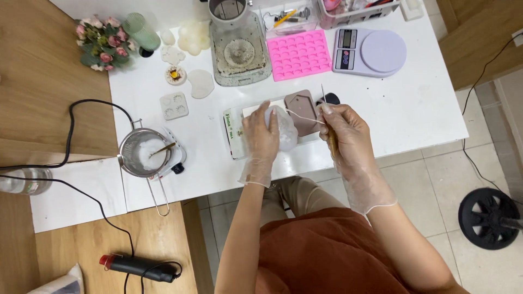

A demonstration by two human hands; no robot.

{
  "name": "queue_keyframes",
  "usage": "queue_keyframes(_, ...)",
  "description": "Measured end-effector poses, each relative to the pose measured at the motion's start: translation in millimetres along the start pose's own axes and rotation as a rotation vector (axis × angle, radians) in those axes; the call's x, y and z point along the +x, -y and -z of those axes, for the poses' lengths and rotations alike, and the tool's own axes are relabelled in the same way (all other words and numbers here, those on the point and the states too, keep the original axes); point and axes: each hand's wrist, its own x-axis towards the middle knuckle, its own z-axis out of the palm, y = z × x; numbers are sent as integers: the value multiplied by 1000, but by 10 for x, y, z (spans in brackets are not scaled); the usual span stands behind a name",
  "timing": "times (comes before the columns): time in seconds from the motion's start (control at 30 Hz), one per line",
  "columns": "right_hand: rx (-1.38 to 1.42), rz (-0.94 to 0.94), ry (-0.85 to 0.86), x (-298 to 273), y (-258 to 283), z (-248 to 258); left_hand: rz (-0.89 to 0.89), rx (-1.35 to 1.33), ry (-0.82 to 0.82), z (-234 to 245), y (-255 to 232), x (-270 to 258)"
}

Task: Inserting a wick into a silicone candle mold using a wicking needle.

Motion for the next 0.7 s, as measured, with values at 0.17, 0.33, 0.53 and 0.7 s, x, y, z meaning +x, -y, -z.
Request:
queue_keyframes(0.17, -9, -47, -1, -20, -149, -11, -10, 134, -92, 133, 78, -71)
queue_keyframes(0.33, -16, -96, -42, -45, -255, -44, -126, -117, -203, 406, -389, -553)
queue_keyframes(0.53, 45, -228, -52, -247, -373, -31, 317, -1140, -64, 266, -616, -988)
queue_keyframes(0.7, -138, -116, 18, -401, -579, 127, 396, -1204, -124, 436, -665, -1081)
